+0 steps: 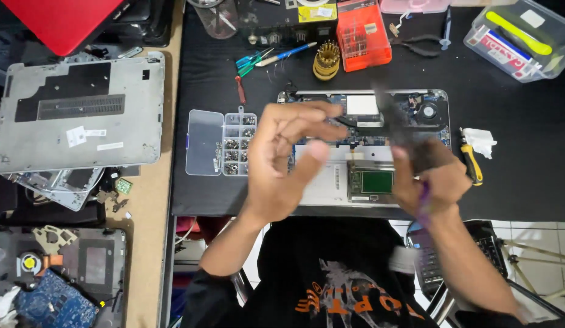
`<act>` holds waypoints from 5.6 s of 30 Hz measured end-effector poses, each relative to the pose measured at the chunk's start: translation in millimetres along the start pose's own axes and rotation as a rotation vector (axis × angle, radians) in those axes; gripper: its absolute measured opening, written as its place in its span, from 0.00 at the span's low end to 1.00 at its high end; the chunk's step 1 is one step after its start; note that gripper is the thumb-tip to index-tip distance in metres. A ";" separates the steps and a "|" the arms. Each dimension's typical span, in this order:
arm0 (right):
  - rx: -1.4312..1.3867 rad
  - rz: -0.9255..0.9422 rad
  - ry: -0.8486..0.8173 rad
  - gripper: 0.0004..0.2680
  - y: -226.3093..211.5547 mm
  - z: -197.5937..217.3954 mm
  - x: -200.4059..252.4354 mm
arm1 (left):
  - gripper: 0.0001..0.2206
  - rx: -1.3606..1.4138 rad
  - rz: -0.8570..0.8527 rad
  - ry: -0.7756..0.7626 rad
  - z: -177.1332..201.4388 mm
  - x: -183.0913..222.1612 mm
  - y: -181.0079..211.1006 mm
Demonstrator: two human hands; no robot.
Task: Removing the internal battery from a laptop and cleaning the internal frame with a small brush
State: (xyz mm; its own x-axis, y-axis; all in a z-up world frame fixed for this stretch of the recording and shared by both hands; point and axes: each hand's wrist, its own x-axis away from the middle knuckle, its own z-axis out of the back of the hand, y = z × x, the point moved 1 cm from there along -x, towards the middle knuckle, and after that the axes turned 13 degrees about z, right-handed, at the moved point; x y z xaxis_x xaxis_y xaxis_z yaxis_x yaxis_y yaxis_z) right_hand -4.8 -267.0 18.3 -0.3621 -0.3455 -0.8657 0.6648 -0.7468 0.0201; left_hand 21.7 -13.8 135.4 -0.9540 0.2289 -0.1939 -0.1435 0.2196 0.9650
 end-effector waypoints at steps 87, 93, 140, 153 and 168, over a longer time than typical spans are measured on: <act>-0.110 -0.576 -0.393 0.03 96.1 89.4 100.2 | 0.28 -1.524 -0.146 -0.533 -32.0 40.6 -130.7; -0.271 -0.586 -0.399 0.03 105.2 84.6 95.4 | 0.30 -1.444 -0.134 -0.462 -32.5 43.0 -128.9; 0.013 -0.411 -0.275 0.06 95.1 51.7 75.2 | 0.17 -1.365 -0.180 -0.370 -0.6 35.9 -119.1; -0.291 -0.412 -0.455 0.03 85.0 27.1 39.6 | 0.16 -1.336 -0.151 -0.371 12.0 36.6 -115.7; -0.211 -0.415 -0.435 0.04 120.0 1.9 21.5 | 0.16 -1.312 -0.146 -0.356 10.2 39.3 -113.3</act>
State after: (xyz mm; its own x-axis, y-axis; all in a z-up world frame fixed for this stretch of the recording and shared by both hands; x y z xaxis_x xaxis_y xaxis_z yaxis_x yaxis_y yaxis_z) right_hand 65.9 -365.0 3.0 -0.8200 -0.2836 -0.4972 0.5103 -0.7557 -0.4105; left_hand 3.1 -20.0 16.6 -0.8187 0.5544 -0.1497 -0.5682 -0.7445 0.3504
